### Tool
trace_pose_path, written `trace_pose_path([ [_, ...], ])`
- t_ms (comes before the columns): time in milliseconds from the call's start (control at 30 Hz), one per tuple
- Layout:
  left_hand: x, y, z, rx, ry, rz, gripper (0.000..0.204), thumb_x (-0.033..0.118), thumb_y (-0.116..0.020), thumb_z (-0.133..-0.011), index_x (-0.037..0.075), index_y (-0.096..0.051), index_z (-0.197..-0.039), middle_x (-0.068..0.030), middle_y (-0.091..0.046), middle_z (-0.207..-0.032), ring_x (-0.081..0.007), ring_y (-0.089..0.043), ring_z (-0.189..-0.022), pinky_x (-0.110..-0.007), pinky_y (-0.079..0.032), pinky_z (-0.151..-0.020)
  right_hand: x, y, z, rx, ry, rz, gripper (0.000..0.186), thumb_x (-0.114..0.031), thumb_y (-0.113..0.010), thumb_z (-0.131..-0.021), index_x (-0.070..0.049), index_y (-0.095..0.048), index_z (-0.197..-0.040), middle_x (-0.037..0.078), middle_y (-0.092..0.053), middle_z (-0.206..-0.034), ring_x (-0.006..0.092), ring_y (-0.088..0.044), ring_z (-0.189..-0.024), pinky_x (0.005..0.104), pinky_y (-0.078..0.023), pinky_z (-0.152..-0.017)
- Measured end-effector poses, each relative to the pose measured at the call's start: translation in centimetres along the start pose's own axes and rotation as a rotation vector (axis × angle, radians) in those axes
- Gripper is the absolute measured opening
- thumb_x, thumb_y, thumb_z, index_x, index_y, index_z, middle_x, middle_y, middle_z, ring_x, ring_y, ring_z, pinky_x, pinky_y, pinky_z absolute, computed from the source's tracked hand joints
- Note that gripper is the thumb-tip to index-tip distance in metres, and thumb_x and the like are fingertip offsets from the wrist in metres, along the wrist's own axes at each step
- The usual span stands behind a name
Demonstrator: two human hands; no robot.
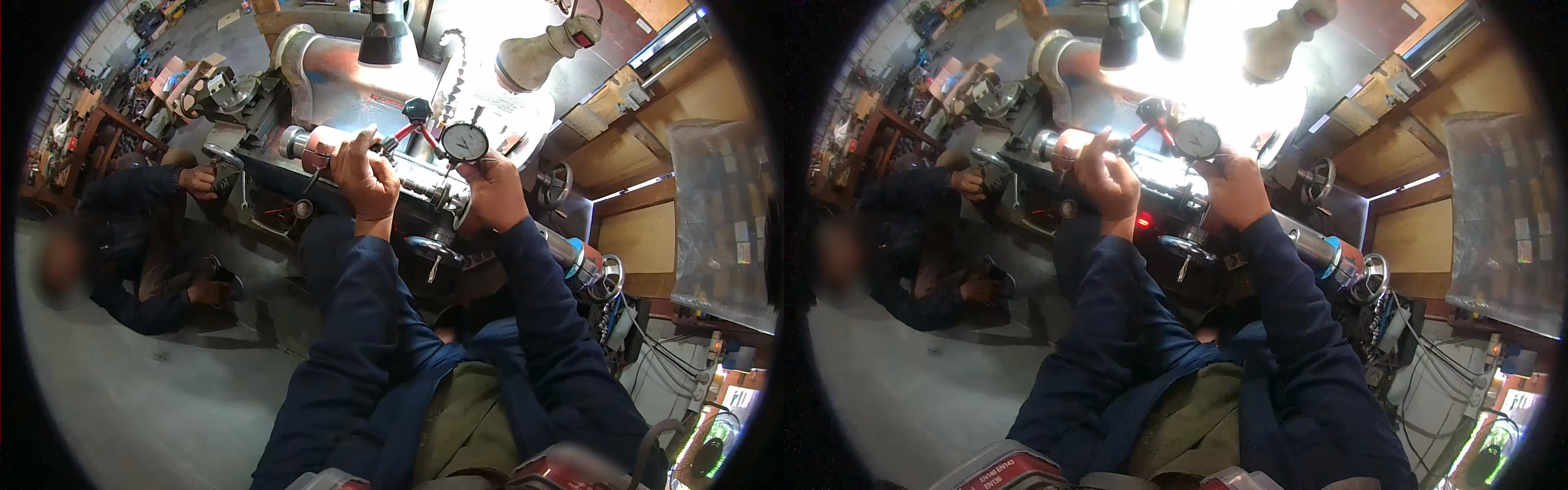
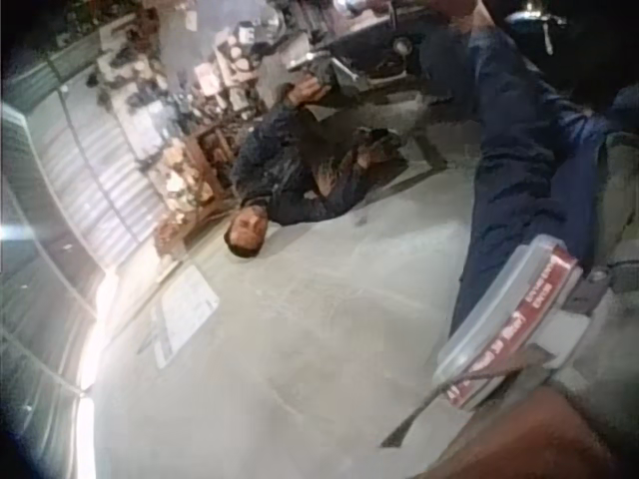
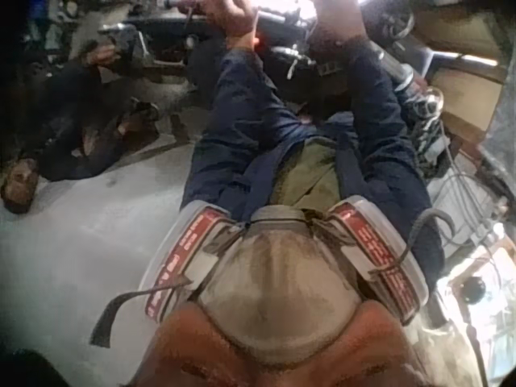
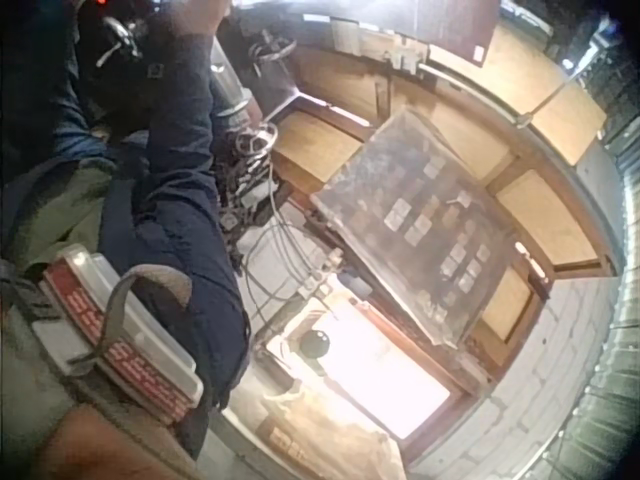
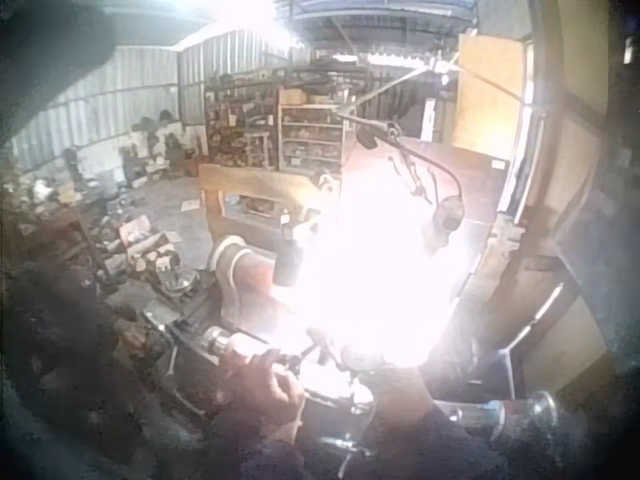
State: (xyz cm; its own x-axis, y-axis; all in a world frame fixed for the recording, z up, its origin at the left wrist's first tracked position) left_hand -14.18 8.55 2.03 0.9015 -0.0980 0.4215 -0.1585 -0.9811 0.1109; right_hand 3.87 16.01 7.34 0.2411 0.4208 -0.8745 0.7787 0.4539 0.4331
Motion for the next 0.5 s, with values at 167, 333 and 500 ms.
trace_pose_path([
  [167, 0.2, -0.1, -0.1, -0.01, -0.004, -0.017, 0.042, -0.004, -0.048, -0.073, 0.004, -0.059, -0.113, -0.0091, -0.066, -0.085, -0.029, -0.061, -0.076, -0.043, -0.044, -0.082, 0.9, 0.1, -0.1, -0.033, -0.023, 0.057, 0.021, 0.006, -0.06, -0.084, 0.002, -0.062, -0.105, 0.007, -0.068, -0.091, 0.0106, -0.058, -0.085, 0.0287, -0.047, -0.078],
  [333, 0.1, 0.1, 0.1, -0.018, 0.011, -0.02, 0.042, -0.003, -0.047, -0.074, 0.004, -0.06, -0.113, -0.0093, -0.066, -0.086, -0.0291, -0.061, -0.077, -0.044, -0.044, -0.084, 0.6, -0.1, -0.1, 0.043, 0.056, 0.076, 0.025, -0.008, -0.064, -0.082, -0.001, -0.066, -0.106, 0.019, -0.068, -0.084, 0.025, -0.066, -0.075, 0.0355, -0.049, -0.072],
  [500, 0.3, 0.1, 0.0, -0.02, 0.031, -0.032, 0.039, -0.003, -0.047, -0.074, 0.004, -0.061, -0.11, -0.0101, -0.066, -0.087, -0.0295, -0.062, -0.078, -0.044, -0.044, -0.086, 1.3, 0.0, -0.1, 0.019, 0.027, 0.079, 0.026, -0.008, -0.063, -0.083, -0.002, -0.066, -0.108, 0.019, -0.069, -0.087, 0.0254, -0.066, -0.077, 0.036, -0.049, -0.073],
])
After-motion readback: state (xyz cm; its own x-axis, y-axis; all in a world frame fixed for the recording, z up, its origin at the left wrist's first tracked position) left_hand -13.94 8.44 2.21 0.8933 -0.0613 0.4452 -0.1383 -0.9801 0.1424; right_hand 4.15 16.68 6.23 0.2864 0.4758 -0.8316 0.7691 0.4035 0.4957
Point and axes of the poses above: each hand's wrist, its own z-axis away from the middle knuckle, its own y-axis out of the back of the hand, x = y × z, the point moved 1 cm from there along -z, towards the middle knuckle
